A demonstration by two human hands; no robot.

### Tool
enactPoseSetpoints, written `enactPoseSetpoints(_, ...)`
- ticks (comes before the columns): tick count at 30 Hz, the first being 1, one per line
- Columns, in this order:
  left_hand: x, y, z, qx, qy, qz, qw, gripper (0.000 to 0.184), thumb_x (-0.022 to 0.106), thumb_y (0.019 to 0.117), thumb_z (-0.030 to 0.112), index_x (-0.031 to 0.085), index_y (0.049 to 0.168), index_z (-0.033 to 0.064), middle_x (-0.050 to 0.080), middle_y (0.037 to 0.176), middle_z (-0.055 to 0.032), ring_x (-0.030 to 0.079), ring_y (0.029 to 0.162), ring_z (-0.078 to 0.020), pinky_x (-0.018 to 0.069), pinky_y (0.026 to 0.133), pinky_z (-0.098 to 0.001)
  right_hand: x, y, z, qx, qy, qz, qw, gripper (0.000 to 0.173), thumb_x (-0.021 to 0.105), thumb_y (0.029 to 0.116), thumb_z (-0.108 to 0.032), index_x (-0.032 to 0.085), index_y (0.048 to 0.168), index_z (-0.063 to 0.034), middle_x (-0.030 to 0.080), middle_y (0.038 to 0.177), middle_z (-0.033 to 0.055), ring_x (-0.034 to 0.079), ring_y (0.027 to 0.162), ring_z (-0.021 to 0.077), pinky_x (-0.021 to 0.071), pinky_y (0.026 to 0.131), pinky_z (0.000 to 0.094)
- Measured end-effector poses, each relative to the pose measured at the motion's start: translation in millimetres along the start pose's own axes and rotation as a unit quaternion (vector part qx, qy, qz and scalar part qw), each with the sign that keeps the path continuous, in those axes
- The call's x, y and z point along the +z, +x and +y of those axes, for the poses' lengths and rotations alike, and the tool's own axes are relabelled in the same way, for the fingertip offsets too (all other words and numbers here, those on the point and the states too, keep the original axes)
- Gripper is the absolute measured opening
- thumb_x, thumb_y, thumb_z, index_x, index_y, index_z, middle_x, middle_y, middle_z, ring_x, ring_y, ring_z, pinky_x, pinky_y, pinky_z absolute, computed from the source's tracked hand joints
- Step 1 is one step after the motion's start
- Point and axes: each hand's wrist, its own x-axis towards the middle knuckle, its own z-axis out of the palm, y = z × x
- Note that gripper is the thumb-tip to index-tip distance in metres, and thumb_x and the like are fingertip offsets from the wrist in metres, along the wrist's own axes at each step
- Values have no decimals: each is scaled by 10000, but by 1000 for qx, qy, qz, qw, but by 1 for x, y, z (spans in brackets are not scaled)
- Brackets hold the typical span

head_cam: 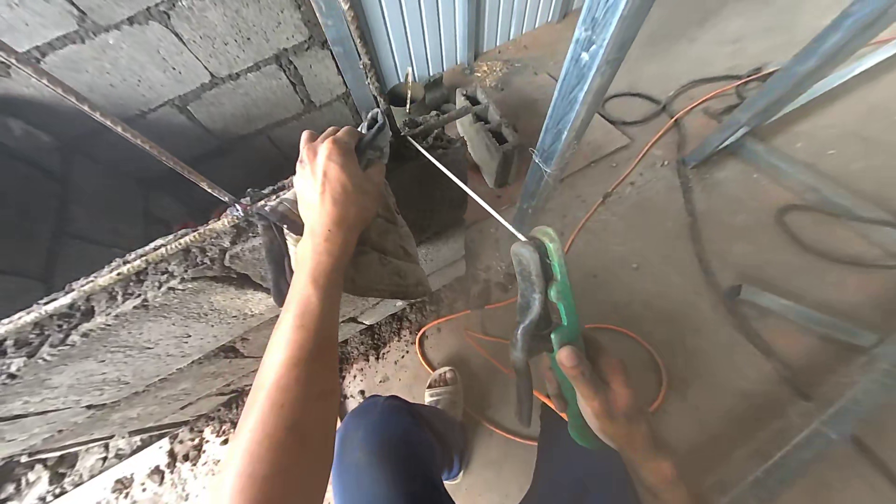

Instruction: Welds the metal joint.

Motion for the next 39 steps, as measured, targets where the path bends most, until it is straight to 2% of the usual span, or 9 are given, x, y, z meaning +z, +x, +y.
enactPoseSetpoints(4,1,-2,1,-1,4,6,1000,283,611,932,315,716,1107,119,707,1170,-103,599,1209,-349,489,924,-587,2,0,2,9,5,-2,1000,527,531,993,-612,597,1135,-109,585,672,12,559,475,131,523,415,290)
enactPoseSetpoints(22,3,-1,-1,7,8,15,1000,261,606,934,303,708,1071,107,706,1139,-106,606,1185,-345,491,920,-571,9,4,3,13,16,-3,1000,545,528,987,-627,604,1109,-102,577,657,13,550,470,134,511,410,292)
enactPoseSetpoints(23,3,-3,0,10,8,16,1000,252,615,937,280,705,1087,99,704,1158,-112,605,1198,-346,491,939,-570,9,4,3,9,17,-2,1000,536,529,991,-618,608,1108,-101,578,655,8,552,469,131,514,411,290)
enactPoseSetpoints(25,-3,-11,3,2,-14,-2,1000,332,652,949,177,673,1255,51,662,1314,-164,567,1306,-357,443,1083,-576,8,2,3,9,19,0,1000,534,535,997,-605,622,1134,-96,588,666,-13,565,479,113,531,426,289)
enactPoseSetpoints(26,-7,-14,5,-6,-21,-9,1000,337,633,988,173,652,1299,45,647,1325,-164,569,1292,-333,439,1088,-546,7,1,1,15,15,-1,1000,549,530,998,-606,626,1151,-87,604,683,-14,579,497,113,542,443,296)
enactPoseSetpoints(28,-2,-7,2,-5,-8,0,1000,311,603,959,221,698,1221,84,686,1268,-152,587,1269,-376,468,1023,-615,8,1,2,23,10,2,1000,554,529,983,-635,603,1107,-100,596,662,1,568,473,123,529,415,303)
enactPoseSetpoints(31,0,-3,1,5,-13,-2,1000,299,587,959,287,710,1136,79,690,1206,-169,582,1244,-410,474,968,-660,8,-1,2,32,12,6,999,572,537,974,-648,594,1145,-106,586,659,4,556,471,129,523,418,313)
enactPoseSetpoints(36,2,-3,0,8,4,9,1000,321,581,978,369,705,1093,96,699,1162,-128,592,1218,-366,482,965,-594,8,1,1,22,14,2,1000,555,527,979,-642,598,1096,-104,574,658,8,547,464,131,513,404,298)
enactPoseSetpoints(39,2,-3,1,7,9,14,1000,318,589,967,366,710,1089,98,705,1158,-128,597,1215,-372,487,951,-602,9,2,2,19,16,-1,1000,547,522,987,-631,597,1096,-100,570,652,10,546,463,133,510,405,297)
